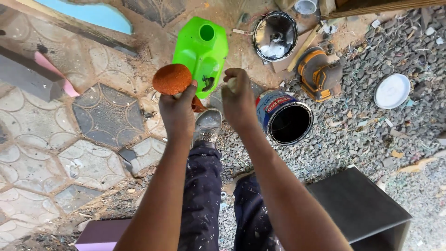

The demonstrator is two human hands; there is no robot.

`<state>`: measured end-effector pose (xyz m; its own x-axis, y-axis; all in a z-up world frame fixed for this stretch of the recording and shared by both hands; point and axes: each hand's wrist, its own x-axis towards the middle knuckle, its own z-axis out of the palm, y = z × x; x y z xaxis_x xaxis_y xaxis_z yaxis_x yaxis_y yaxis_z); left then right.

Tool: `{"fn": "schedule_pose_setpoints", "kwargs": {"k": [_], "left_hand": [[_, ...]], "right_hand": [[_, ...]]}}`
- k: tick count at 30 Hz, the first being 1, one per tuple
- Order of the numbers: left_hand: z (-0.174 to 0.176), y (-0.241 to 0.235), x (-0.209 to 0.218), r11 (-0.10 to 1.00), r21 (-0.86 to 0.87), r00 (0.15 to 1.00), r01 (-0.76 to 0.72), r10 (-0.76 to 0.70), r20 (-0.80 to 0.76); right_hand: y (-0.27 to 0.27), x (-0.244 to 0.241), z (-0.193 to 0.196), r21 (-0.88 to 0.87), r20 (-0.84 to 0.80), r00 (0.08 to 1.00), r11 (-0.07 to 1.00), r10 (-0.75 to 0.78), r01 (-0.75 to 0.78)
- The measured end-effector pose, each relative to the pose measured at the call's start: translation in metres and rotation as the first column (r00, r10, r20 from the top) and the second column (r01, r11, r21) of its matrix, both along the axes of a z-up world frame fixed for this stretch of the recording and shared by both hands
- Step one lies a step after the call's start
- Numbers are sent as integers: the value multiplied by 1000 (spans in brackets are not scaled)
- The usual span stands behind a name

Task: Applying black paint or stain to a wooden shelf unit using a sponge applicator.

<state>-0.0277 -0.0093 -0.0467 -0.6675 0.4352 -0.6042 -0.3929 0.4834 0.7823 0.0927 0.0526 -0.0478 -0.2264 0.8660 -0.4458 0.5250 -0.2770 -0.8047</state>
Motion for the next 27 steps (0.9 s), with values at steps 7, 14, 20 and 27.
{"fn": "schedule_pose_setpoints", "kwargs": {"k": [7,14,20,27], "left_hand": [[47,-5,33,976,-180,991,-120,127,31],[65,-42,54,959,-189,934,-211,255,251],[48,-73,75,947,-194,897,-256,308,317],[23,-100,121,948,-192,883,-254,309,355]], "right_hand": [[74,-37,-16,506,116,984,844,136,-177],[94,-82,-67,601,397,825,565,403,-565],[91,-98,-68,424,607,744,677,281,-602],[82,-67,-65,315,252,889,836,383,-449]]}}
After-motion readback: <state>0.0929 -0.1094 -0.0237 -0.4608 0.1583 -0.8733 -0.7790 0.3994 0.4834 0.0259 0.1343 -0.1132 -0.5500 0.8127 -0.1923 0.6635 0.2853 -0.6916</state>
